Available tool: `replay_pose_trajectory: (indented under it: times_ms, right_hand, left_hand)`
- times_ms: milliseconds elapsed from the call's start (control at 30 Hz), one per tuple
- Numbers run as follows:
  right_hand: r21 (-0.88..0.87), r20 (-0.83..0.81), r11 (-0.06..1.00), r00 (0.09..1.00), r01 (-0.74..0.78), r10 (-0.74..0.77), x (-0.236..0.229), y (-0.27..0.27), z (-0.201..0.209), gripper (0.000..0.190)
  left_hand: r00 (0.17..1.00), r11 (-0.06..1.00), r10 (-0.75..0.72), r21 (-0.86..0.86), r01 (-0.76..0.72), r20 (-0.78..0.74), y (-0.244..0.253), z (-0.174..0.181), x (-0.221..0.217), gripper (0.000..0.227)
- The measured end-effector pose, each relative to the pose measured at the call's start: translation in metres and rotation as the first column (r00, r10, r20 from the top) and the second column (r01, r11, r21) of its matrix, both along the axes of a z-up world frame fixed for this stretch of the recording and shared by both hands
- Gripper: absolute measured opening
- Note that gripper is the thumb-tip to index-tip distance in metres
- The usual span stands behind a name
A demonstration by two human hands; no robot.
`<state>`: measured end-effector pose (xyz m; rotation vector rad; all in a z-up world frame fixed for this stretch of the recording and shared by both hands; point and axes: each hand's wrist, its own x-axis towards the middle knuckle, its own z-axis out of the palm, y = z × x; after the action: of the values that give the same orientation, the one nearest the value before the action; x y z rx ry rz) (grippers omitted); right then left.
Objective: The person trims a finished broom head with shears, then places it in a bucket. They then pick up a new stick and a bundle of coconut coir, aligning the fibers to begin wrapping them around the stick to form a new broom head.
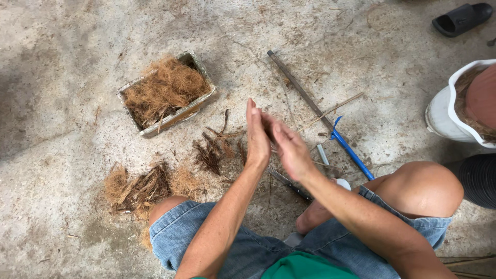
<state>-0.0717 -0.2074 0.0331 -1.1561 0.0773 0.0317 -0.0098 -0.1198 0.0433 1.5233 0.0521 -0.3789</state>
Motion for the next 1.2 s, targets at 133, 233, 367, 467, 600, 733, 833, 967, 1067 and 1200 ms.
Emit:
replay_pose_trajectory:
  times_ms: [133,233,367,467,600,733,833,967,1067,1200]
  right_hand:
    - [-0.209,-0.13,0.976,0.988,0.052,-0.08,-0.013,0.011,0.015,0.091]
    - [-0.207,-0.18,0.954,0.95,0.218,-0.256,0.005,-0.02,0.016,0.109]
    - [0.023,-0.071,0.933,0.932,0.358,-0.356,0.025,-0.053,-0.005,0.11]
    - [0.003,-0.106,0.938,0.933,0.346,-0.344,0.02,-0.056,-0.016,0.111]
    - [-0.002,-0.118,0.96,0.953,0.28,-0.278,0.018,-0.049,-0.015,0.107]
    - [0.11,-0.127,0.975,0.975,0.194,-0.18,0.017,-0.051,-0.016,0.088]
    - [0.164,-0.054,0.978,0.991,0.131,-0.124,0.017,-0.058,-0.015,0.058]
    - [0.097,-0.053,0.989,0.993,0.108,-0.103,0.019,-0.068,-0.014,0.033]
    - [0.116,-0.092,0.984,0.988,0.138,-0.128,0.019,-0.075,-0.018,0.028]
    - [0.061,-0.069,0.986,0.986,0.158,-0.153,0.017,-0.08,-0.023,0.025]
  left_hand:
    - [0.978,0.978,-0.206,-0.037,0.207,0.013,-0.01,0.004,-0.033,0.095]
    - [0.904,0.913,-0.408,0.035,0.407,0.124,-0.018,-0.004,-0.065,0.096]
    - [0.846,0.887,-0.46,0.188,0.422,0.27,-0.02,-0.021,-0.076,0.076]
    - [0.905,0.918,-0.385,0.173,0.356,0.18,-0.019,-0.021,-0.07,0.05]
    - [0.954,0.951,-0.297,0.104,0.291,0.046,-0.013,-0.024,-0.047,0.027]
    - [0.996,0.983,-0.089,-0.163,0.085,-0.015,-0.014,-0.041,-0.028,0.019]
    - [0.994,0.949,-0.074,-0.313,0.045,-0.079,-0.007,-0.046,-0.016,0.019]
    - [0.967,0.922,-0.159,-0.381,0.073,-0.2,0.003,-0.039,-0.012,0.02]
    - [0.938,0.902,-0.25,-0.409,0.136,-0.24,0.005,-0.027,-0.011,0.025]
    - [0.906,0.91,-0.339,-0.332,0.248,-0.254,0.007,-0.013,-0.012,0.028]
